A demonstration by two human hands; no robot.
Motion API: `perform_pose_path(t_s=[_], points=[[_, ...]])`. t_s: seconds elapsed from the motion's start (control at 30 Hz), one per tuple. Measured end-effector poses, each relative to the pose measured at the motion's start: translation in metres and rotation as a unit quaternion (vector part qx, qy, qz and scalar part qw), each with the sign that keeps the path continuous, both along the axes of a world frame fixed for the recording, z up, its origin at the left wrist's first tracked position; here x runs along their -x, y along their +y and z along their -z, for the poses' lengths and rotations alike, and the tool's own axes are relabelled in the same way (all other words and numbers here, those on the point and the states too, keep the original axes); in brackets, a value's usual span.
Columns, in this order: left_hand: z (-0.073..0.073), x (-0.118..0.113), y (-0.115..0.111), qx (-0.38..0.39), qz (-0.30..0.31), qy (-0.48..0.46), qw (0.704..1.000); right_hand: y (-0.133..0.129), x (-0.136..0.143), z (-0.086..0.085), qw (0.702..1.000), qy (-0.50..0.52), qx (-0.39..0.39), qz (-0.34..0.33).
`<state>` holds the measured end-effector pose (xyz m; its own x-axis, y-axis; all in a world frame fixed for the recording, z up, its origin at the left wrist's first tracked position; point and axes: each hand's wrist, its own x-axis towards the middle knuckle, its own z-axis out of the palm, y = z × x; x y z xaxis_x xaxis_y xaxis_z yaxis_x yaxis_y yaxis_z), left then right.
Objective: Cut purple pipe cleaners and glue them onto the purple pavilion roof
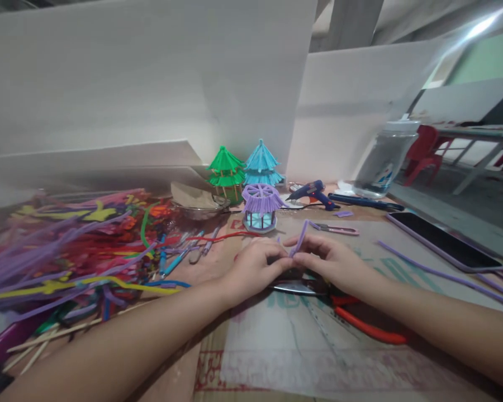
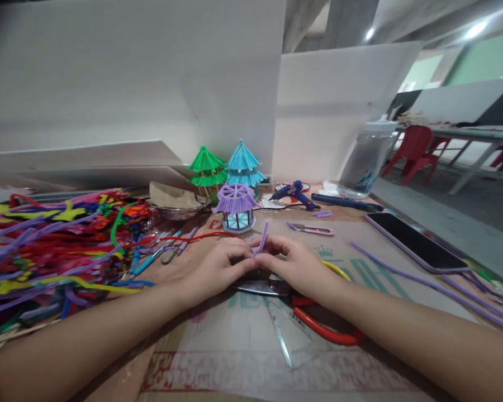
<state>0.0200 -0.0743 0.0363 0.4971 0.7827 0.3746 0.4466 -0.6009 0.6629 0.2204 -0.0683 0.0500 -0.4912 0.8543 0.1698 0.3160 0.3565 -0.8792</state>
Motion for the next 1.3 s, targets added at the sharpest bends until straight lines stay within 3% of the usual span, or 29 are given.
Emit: perform_pose_path(t_s=[0.33, 0.67, 0.87, 1.2, 1.3], points=[[0.000, 0.001, 0.001, 0.015, 0.013, -0.010, 1.000, -0.001, 0.000, -0.001, 1.000, -0.015, 0.005, 0.022], [0.012, -0.001, 0.002, -0.061, 0.016, 0.017, 0.998, -0.003, 0.002, -0.001, 0.997, -0.037, -0.022, 0.069], [0.007, -0.002, 0.000, -0.077, 0.006, 0.032, 0.996, -0.004, 0.000, -0.002, 0.995, -0.057, -0.037, 0.074], [0.004, -0.001, 0.000, -0.032, 0.001, -0.005, 0.999, -0.001, 0.003, 0.003, 0.997, -0.035, -0.053, 0.038], [0.001, 0.000, 0.001, 0.014, -0.010, -0.035, 0.999, 0.000, -0.002, -0.010, 0.997, -0.045, -0.053, 0.014]])
